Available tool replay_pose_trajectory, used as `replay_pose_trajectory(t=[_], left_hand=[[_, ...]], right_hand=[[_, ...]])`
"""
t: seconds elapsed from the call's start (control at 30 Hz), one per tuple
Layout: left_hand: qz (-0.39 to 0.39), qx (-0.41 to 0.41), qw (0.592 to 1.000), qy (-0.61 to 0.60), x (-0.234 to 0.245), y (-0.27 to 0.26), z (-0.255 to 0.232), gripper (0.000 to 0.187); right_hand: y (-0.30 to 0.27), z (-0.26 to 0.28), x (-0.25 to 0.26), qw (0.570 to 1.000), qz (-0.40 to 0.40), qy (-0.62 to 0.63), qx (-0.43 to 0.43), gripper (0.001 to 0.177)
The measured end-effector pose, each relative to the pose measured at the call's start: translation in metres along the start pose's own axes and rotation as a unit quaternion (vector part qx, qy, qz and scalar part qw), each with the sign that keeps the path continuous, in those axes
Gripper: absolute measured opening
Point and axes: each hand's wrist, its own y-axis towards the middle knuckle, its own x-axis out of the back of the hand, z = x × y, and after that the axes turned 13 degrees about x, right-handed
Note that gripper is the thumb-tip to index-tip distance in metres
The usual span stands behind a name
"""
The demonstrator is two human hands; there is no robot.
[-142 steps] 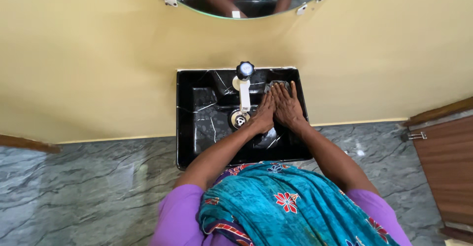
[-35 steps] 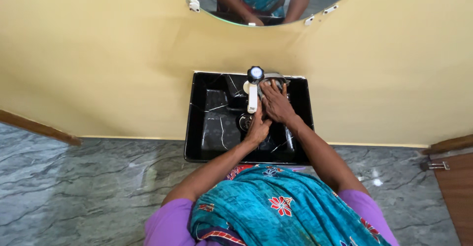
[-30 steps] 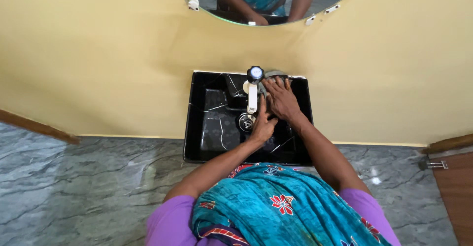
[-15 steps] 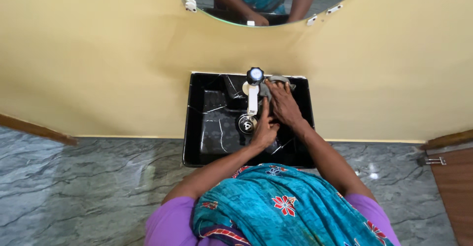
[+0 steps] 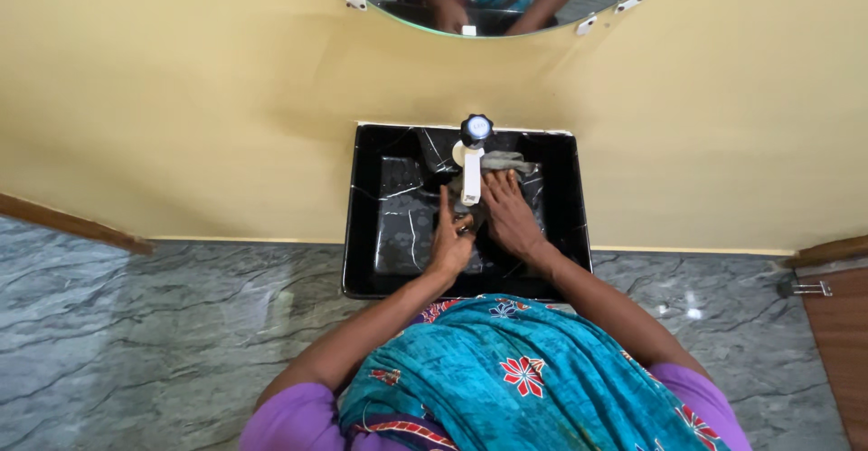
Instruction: The person repeatedly wets, scrubs, and wrings a small gray cloth in a black bathroom sink. They rinse the cloth under the running tap and continue to squeeze and rub it throughout the clip.
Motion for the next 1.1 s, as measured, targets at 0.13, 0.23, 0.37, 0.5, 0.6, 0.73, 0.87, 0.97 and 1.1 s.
replay_pose_trajectory(t=[0.13, 0.23, 0.37, 0.5, 0.6, 0.73, 0.87, 0.97, 1.1], left_hand=[[-0.071, -0.033, 0.995, 0.054, 0.030, -0.013, -0.012, 0.103], [-0.103, -0.160, 0.978, 0.088, 0.053, -0.012, -0.020, 0.104], [-0.105, -0.056, 0.981, 0.154, 0.078, -0.009, -0.049, 0.095], [-0.102, -0.181, 0.968, 0.140, 0.093, 0.016, -0.074, 0.099], [-0.095, -0.220, 0.956, 0.166, 0.104, 0.039, -0.081, 0.097], [-0.089, -0.205, 0.932, 0.285, 0.119, 0.068, -0.070, 0.109], [-0.179, -0.213, 0.785, 0.553, 0.134, 0.079, -0.041, 0.078], [-0.241, -0.213, 0.669, 0.670, 0.141, 0.080, -0.018, 0.063], [-0.258, -0.178, 0.585, 0.748, 0.140, 0.086, 0.002, 0.057]], right_hand=[[0.002, 0.017, -0.014, 0.998, -0.001, 0.029, 0.052, 0.068], [0.017, 0.032, -0.019, 0.992, 0.071, 0.095, 0.031, 0.072], [0.049, 0.046, -0.023, 0.998, 0.051, 0.027, -0.002, 0.075], [0.087, 0.046, -0.034, 0.990, -0.133, -0.046, 0.006, 0.075], [0.123, 0.041, -0.040, 0.993, -0.095, -0.047, -0.043, 0.077], [0.140, 0.044, -0.029, 0.997, -0.039, -0.040, -0.057, 0.077], [0.131, 0.043, -0.041, 0.998, -0.046, -0.040, 0.009, 0.064], [0.125, 0.037, -0.077, 0.993, -0.067, -0.057, 0.075, 0.058], [0.114, 0.054, -0.138, 0.994, 0.103, -0.004, 0.028, 0.056]])
